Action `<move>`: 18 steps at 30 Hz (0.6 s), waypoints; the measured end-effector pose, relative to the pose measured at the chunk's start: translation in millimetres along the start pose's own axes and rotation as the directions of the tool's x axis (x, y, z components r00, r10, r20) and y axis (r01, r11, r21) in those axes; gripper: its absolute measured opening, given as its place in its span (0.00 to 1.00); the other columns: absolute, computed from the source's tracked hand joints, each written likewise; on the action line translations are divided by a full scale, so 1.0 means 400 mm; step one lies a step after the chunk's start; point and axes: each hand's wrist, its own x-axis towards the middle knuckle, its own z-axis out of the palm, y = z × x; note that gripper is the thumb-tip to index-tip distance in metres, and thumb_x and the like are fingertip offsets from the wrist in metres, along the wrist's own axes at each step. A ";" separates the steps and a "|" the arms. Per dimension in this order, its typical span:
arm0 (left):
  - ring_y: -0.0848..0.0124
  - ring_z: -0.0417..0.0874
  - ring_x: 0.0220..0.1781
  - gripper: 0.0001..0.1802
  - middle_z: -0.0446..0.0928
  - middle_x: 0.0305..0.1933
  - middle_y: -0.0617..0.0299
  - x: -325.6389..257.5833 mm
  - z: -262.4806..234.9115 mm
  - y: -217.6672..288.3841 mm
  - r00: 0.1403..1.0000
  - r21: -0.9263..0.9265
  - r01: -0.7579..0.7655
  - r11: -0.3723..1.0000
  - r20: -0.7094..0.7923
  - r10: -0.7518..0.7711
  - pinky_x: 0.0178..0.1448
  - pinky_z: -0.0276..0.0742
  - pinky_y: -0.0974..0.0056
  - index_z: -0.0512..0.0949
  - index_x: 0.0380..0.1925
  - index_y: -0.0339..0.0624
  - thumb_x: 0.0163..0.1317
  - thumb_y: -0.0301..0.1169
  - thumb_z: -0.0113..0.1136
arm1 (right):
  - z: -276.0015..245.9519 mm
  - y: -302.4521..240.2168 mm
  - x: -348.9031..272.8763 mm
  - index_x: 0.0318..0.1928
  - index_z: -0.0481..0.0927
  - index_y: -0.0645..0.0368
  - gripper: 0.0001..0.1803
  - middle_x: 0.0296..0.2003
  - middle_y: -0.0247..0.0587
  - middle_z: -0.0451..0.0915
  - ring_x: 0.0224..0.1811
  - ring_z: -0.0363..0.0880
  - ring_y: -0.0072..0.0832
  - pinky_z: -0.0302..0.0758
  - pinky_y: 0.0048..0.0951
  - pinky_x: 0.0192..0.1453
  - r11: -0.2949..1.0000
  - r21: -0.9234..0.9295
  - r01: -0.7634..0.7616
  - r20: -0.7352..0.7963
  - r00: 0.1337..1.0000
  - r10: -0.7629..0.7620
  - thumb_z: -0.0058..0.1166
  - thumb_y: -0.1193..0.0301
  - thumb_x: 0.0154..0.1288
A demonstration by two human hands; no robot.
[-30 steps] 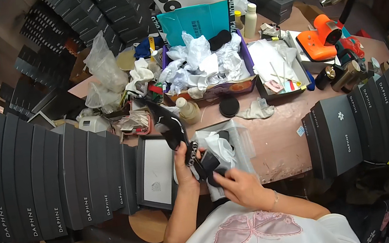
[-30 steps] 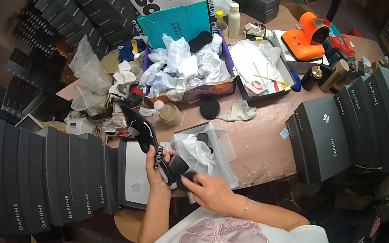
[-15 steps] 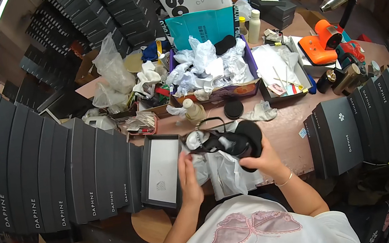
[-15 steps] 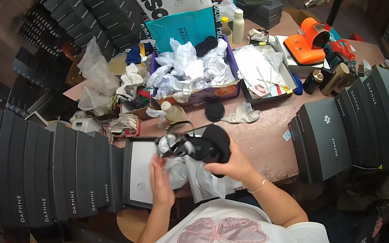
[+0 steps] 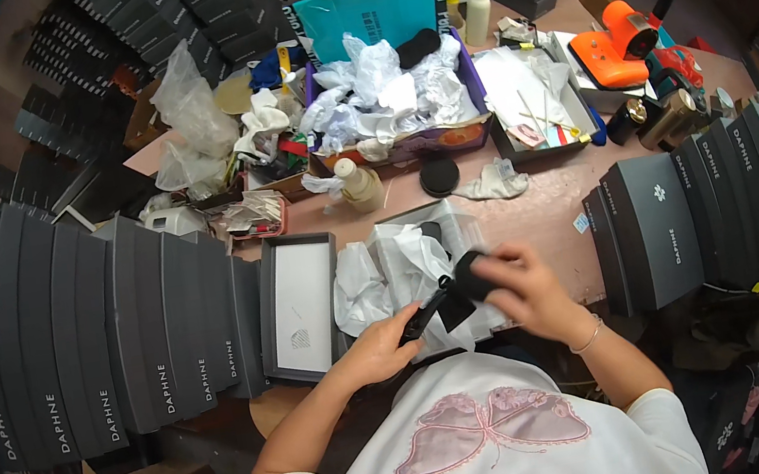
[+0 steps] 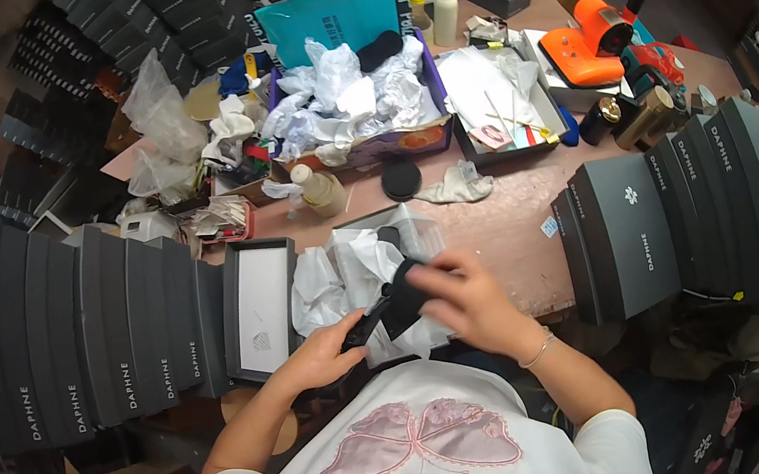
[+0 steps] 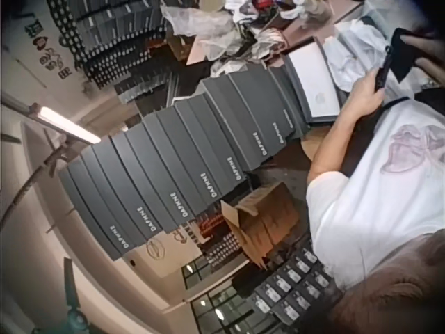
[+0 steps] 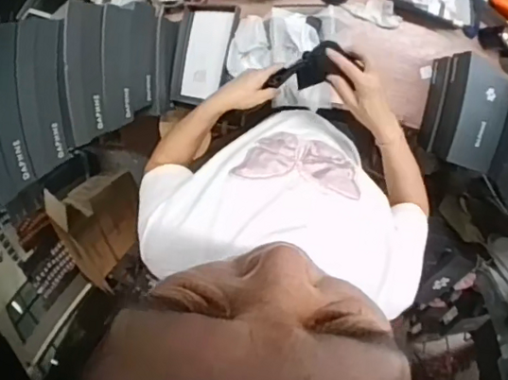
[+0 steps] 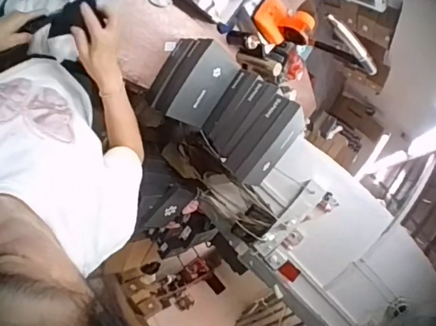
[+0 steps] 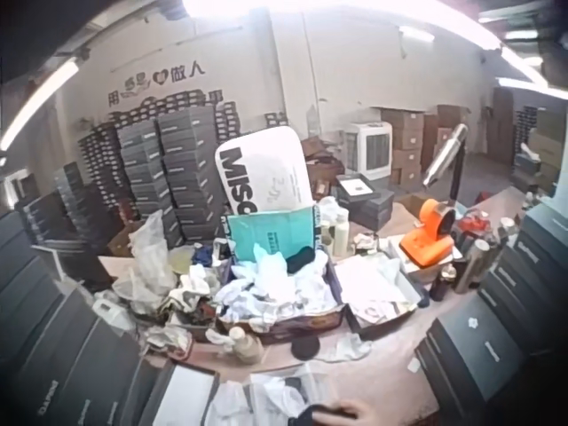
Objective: Inspect shoes, wrap them in packing paper, and place them into shoe boxes at a manufacturing facility.
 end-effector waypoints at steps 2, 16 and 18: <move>0.49 0.82 0.38 0.32 0.78 0.35 0.40 0.018 0.006 0.001 0.993 0.046 -0.120 0.992 0.004 0.120 0.44 0.75 0.55 0.62 0.63 0.33 0.59 0.31 0.58 | 0.019 -0.046 0.001 0.47 0.80 0.52 0.15 0.42 0.37 0.72 0.48 0.73 0.32 0.69 0.32 0.51 0.734 -0.343 0.586 0.378 0.802 -0.463 0.52 0.69 0.58; 0.52 0.77 0.47 0.33 0.77 0.44 0.50 0.078 -0.006 0.025 0.982 0.460 -0.175 0.870 0.018 0.188 0.51 0.73 0.55 0.69 0.59 0.40 0.48 0.28 0.64 | 0.066 0.161 0.076 0.63 0.68 0.64 0.40 0.58 0.52 0.74 0.58 0.73 0.39 0.68 0.34 0.62 0.904 0.327 -0.275 0.679 0.734 -0.022 0.68 0.60 0.53; 0.54 0.76 0.50 0.34 0.75 0.50 0.51 0.088 0.007 0.055 0.944 0.443 -0.277 0.853 -0.038 0.327 0.53 0.73 0.56 0.69 0.59 0.41 0.49 0.29 0.66 | 0.078 0.185 0.004 0.57 0.75 0.63 0.34 0.51 0.50 0.78 0.53 0.76 0.36 0.70 0.32 0.58 0.871 0.387 -0.303 0.525 0.849 0.063 0.70 0.65 0.49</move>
